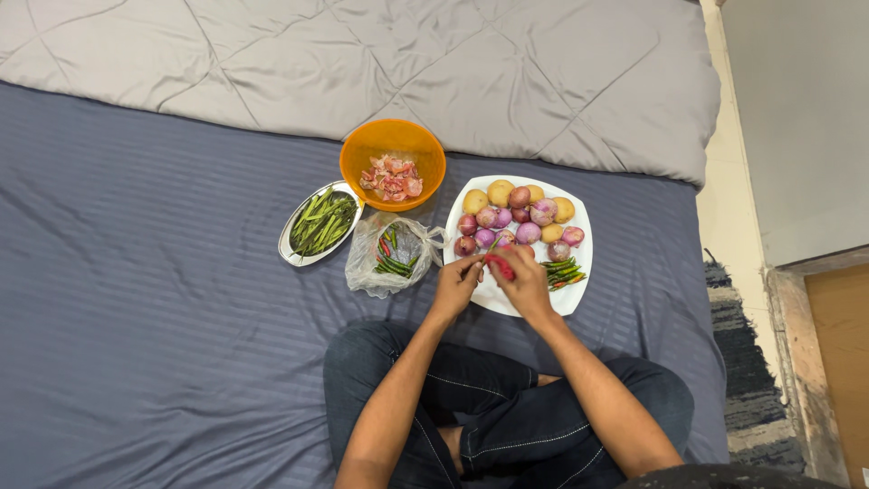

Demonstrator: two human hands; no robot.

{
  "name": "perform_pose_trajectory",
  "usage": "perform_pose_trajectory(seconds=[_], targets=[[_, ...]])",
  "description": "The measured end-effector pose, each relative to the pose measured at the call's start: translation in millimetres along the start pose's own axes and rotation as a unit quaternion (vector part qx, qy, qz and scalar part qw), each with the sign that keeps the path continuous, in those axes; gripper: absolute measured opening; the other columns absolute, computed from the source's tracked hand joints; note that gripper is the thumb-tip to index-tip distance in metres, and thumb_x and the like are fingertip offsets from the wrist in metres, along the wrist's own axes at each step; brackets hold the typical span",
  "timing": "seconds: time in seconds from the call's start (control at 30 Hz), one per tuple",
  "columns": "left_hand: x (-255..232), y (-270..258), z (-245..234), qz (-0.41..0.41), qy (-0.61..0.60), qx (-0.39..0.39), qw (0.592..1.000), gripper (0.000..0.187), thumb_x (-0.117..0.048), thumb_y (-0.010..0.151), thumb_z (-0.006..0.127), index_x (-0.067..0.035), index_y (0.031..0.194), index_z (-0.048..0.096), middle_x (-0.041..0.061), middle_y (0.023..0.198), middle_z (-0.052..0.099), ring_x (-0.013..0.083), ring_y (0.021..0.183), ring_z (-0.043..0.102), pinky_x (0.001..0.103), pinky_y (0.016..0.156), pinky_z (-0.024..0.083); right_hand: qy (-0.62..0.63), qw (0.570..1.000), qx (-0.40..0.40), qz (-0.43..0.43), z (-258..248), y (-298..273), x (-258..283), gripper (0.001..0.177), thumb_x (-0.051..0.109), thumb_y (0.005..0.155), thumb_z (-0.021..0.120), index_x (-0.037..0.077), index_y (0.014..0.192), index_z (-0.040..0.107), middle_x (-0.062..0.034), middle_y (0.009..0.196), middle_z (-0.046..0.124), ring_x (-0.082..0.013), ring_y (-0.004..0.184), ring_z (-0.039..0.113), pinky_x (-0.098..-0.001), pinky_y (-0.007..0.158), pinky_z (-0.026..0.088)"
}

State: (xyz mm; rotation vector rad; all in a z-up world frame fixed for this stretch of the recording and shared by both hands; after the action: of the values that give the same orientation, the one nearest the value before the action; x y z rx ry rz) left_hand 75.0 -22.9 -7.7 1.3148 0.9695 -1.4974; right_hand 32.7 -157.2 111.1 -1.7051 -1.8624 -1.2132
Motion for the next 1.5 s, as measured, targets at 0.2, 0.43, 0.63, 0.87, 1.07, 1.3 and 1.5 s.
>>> perform_pose_trajectory(seconds=[0.2, 0.43, 0.63, 0.87, 1.07, 1.3, 1.5], targets=[[2, 0, -2, -0.027, -0.051, -0.001, 0.998, 0.026, -0.011, 0.104, 0.059, 0.0, 0.122, 0.074, -0.004, 0.075, 0.059, 0.0035, 0.065, 0.049, 0.022, 0.058, 0.041, -0.051, 0.994, -0.019, -0.09, 0, -2, 12, 0.03, 0.012, 0.086, 0.08, 0.005, 0.115, 0.073, -0.0136, 0.105, 0.069, -0.0301, 0.085, 0.072, -0.0373, 0.071, 0.059], [-15, -3, -1, -0.029, -0.015, 0.004, 0.999, 0.026, -0.013, 0.101, 0.062, 0.001, 0.12, 0.073, -0.004, 0.077, 0.066, 0.0042, 0.063, 0.054, 0.022, 0.057, 0.044, -0.01, 0.995, -0.01, -0.1, 0, -4, 14, 0.028, 0.011, 0.088, 0.078, 0.006, 0.114, 0.073, -0.0141, 0.111, 0.07, -0.0302, 0.089, 0.073, -0.0366, 0.075, 0.059], [-8, -4, 3, -0.022, -0.04, 0.027, 0.999, 0.03, -0.016, 0.105, 0.06, 0.0, 0.127, 0.072, -0.007, 0.075, 0.054, 0.0025, 0.067, 0.045, 0.021, 0.058, 0.038, -0.014, 0.997, -0.014, -0.072, -4, 2, 5, 0.028, 0.012, 0.088, 0.078, 0.007, 0.116, 0.073, -0.0144, 0.112, 0.07, -0.0287, 0.09, 0.073, -0.035, 0.074, 0.06], [-8, -3, 0, -0.067, -0.043, 0.034, 0.996, 0.033, -0.018, 0.106, 0.055, -0.003, 0.128, 0.073, -0.008, 0.076, 0.054, 0.0018, 0.065, 0.044, 0.021, 0.054, 0.035, -0.024, 0.994, 0.005, -0.103, 3, -6, 21, 0.027, 0.011, 0.085, 0.08, 0.007, 0.112, 0.075, -0.0127, 0.107, 0.07, -0.0289, 0.089, 0.072, -0.0364, 0.074, 0.059], [-17, -4, 8, -0.035, -0.007, 0.061, 0.998, 0.034, -0.016, 0.103, 0.059, -0.005, 0.134, 0.067, -0.005, 0.082, 0.065, 0.0032, 0.064, 0.053, 0.021, 0.053, 0.04, -0.02, 0.994, -0.012, -0.111, -2, -4, 18, 0.028, 0.012, 0.087, 0.078, 0.008, 0.114, 0.073, -0.0132, 0.114, 0.07, -0.0296, 0.092, 0.073, -0.0364, 0.076, 0.06], [-8, 0, 5, 0.009, 0.082, 0.065, 0.994, 0.04, -0.015, 0.104, 0.056, -0.008, 0.142, 0.063, -0.003, 0.077, 0.063, 0.0042, 0.062, 0.049, 0.021, 0.057, 0.044, -0.048, 0.996, -0.035, -0.07, -8, 4, 8, 0.027, 0.015, 0.089, 0.079, 0.008, 0.114, 0.074, -0.0143, 0.113, 0.07, -0.0313, 0.089, 0.074, -0.0362, 0.075, 0.061], [14, 3, 8, -0.036, -0.052, 0.09, 0.994, 0.037, -0.011, 0.108, 0.05, -0.002, 0.142, 0.062, -0.005, 0.079, 0.056, 0.0032, 0.064, 0.042, 0.02, 0.057, 0.037, -0.038, 0.989, -0.044, -0.134, -5, -3, 14, 0.03, 0.014, 0.088, 0.077, 0.006, 0.116, 0.073, -0.0172, 0.116, 0.068, -0.0316, 0.092, 0.073, -0.0369, 0.075, 0.061]])
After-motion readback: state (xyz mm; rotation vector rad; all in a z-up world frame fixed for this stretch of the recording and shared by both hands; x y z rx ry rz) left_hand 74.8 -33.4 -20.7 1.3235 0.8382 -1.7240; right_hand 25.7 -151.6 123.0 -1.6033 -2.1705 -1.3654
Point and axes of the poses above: each hand's wrist, its own y-axis towards the middle knuckle, its own z-axis out of the palm, x = y × z, the point moved 8 cm from there along y, towards the middle knuckle
